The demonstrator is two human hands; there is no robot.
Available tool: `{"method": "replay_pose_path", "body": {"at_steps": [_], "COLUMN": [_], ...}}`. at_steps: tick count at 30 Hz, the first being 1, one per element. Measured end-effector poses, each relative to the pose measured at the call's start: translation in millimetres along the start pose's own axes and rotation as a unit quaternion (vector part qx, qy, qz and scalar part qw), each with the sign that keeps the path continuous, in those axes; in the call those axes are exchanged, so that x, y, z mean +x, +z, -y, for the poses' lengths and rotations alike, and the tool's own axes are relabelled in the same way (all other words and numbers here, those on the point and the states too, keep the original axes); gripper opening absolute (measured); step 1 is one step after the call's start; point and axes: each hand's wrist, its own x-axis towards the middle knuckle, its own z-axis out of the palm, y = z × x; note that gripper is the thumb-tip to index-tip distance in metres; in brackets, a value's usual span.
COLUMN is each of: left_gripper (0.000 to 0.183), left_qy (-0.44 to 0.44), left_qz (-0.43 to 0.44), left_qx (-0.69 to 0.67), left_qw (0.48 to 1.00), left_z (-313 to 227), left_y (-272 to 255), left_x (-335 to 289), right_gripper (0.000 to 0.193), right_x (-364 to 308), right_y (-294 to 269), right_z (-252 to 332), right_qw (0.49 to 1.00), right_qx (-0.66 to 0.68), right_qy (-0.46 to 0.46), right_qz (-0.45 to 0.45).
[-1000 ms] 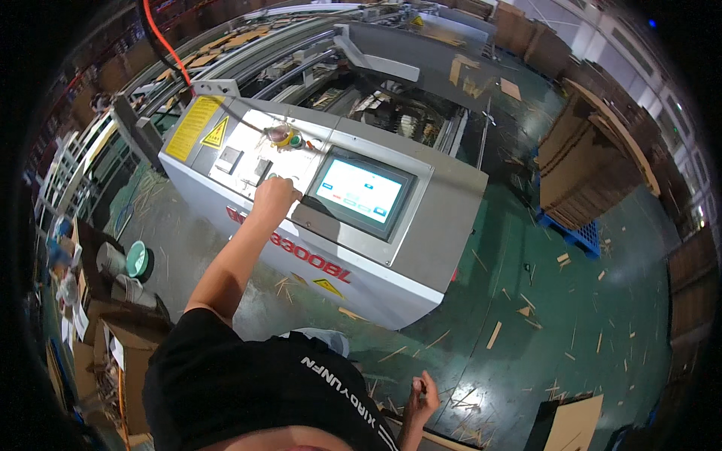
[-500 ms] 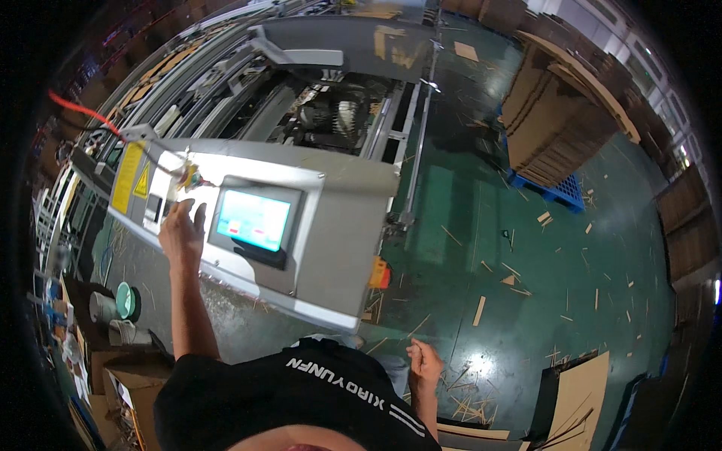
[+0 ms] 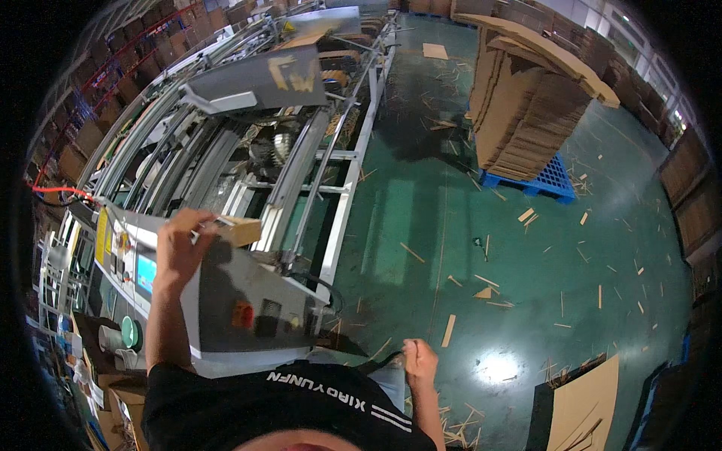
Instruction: The person operates a cardboard processing machine in a factory setting. They load large sheets of cardboard into the machine, interact with the control panel, and manually adjust the cardboard as it moves through the rollers.
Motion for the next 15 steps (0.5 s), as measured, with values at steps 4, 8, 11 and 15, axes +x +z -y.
{"method": "replay_pose_path", "body": {"at_steps": [4,8,11,15], "left_gripper": [0.018,0.021,0.023,0.019], "left_qy": [-0.026,-0.053,0.010,0.005], "left_qz": [0.056,0.121,0.125,0.111], "left_qx": [-0.051,-0.065,-0.039,-0.114], "left_qw": [0.997,0.989,0.991,0.987], "left_z": [-76.1,-128.0,-148.7,-194.9], "left_y": [54.2,126.3,195.2,291.4], "left_x": [27.8,61.7,87.1,153.8], "right_gripper": [0.028,0.033,0.032,0.031], "right_x": [61.4,136.9,212.7,339.9], "right_y": [-97.8,-165.3,-201.7,-259.2], "right_z": [-24.6,-48.5,-41.0,-39.9], "right_qw": [1.000,0.998,0.998,0.996], "right_qx": [0.003,-0.017,-0.047,0.003], "right_qy": [-0.005,0.008,-0.010,-0.069], "right_qz": [-0.019,-0.064,-0.048,-0.054]}}
